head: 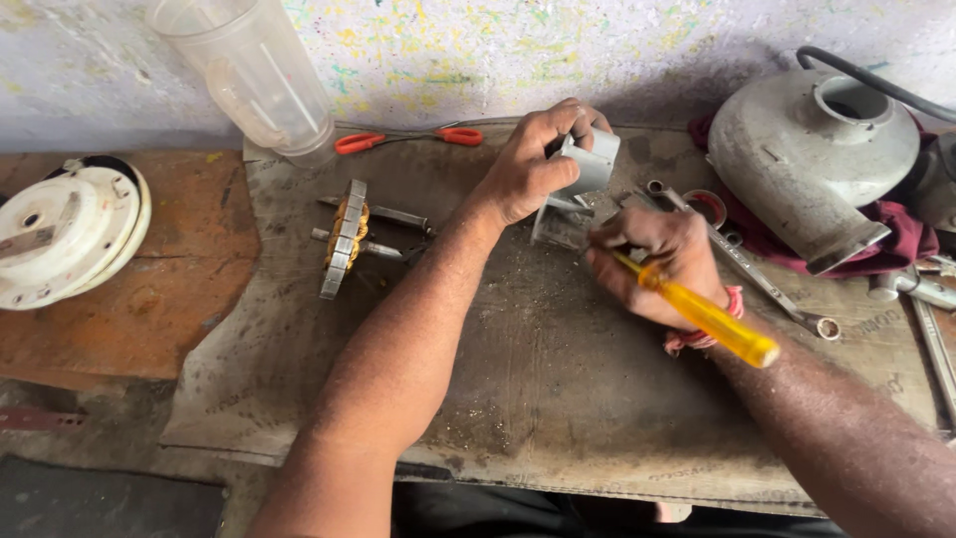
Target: The person uses a yellow screwdriver to scrape and clean the interior of a grey plastic housing component. They repeatedly scrape the inner surfaces and edges of the housing, occasionally rotating the object to access different areas. The person also uses their finger to wipe or inspect the cleaned surfaces inside the housing.
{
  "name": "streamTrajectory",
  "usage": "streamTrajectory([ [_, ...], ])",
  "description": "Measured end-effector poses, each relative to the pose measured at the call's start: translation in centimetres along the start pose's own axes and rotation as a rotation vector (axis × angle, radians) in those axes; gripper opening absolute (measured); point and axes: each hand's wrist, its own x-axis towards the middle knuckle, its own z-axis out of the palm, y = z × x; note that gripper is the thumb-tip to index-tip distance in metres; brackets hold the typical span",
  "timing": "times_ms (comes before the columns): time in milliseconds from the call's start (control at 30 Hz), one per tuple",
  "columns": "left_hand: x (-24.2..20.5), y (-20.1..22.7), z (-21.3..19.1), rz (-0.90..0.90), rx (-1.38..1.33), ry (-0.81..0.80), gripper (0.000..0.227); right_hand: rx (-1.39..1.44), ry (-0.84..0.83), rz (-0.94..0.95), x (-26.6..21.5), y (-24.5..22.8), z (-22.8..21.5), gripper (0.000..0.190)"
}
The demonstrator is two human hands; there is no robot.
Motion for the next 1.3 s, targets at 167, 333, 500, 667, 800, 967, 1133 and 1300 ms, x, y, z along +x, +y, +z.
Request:
streamTrajectory([
  [167, 0.5, -0.2, -0.1, 0.000, 0.023, -0.037, 0.028, -0.077, 0.061, 0.016, 0.1, 0.7, -0.1, 0.008],
  [333, 0.9, -0.1, -1.1, 0.021, 0.169, -0.106, 0.029, -0.148, 0.035, -0.125, 0.4, 2.0, 0.2, 0.015],
  [500, 0.9, -1.0, -1.7, 0.006, 0.194, -0.114, 0.028, -0.247, 0.039, -0.176, 0.4, 3.2, 0.4, 0.019],
  [667, 1.0, -0.8, -0.9, 0.068, 0.220, -0.091, 0.038, -0.057, -0.024, -0.143, 0.2, 2.0, 0.5, 0.015],
  [800, 1.3, -1.0, -0.7, -0.048, 0.257, -0.033, 0.035, -0.038, 0.014, -0.046, -0.2, 1.5, 0.4, 0.014],
  [967, 2.0, -0.9, -0.6, 0.002, 0.265, -0.005, 0.037, -0.041, 0.003, -0.114, 0.3, 1.0, -0.1, 0.016],
  [1133, 1.7, -0.7, -0.4, -0.145, 0.237, 0.043, 0.031, -0.117, 0.063, 0.048, 0.6, 0.6, -0.5, 0.014],
  [1300, 1.6, -0.7, -0.5, -0.110, 0.165, 0.027, 0.031, 0.045, 0.001, 0.038, 0.3, 0.5, -0.7, 0.009],
])
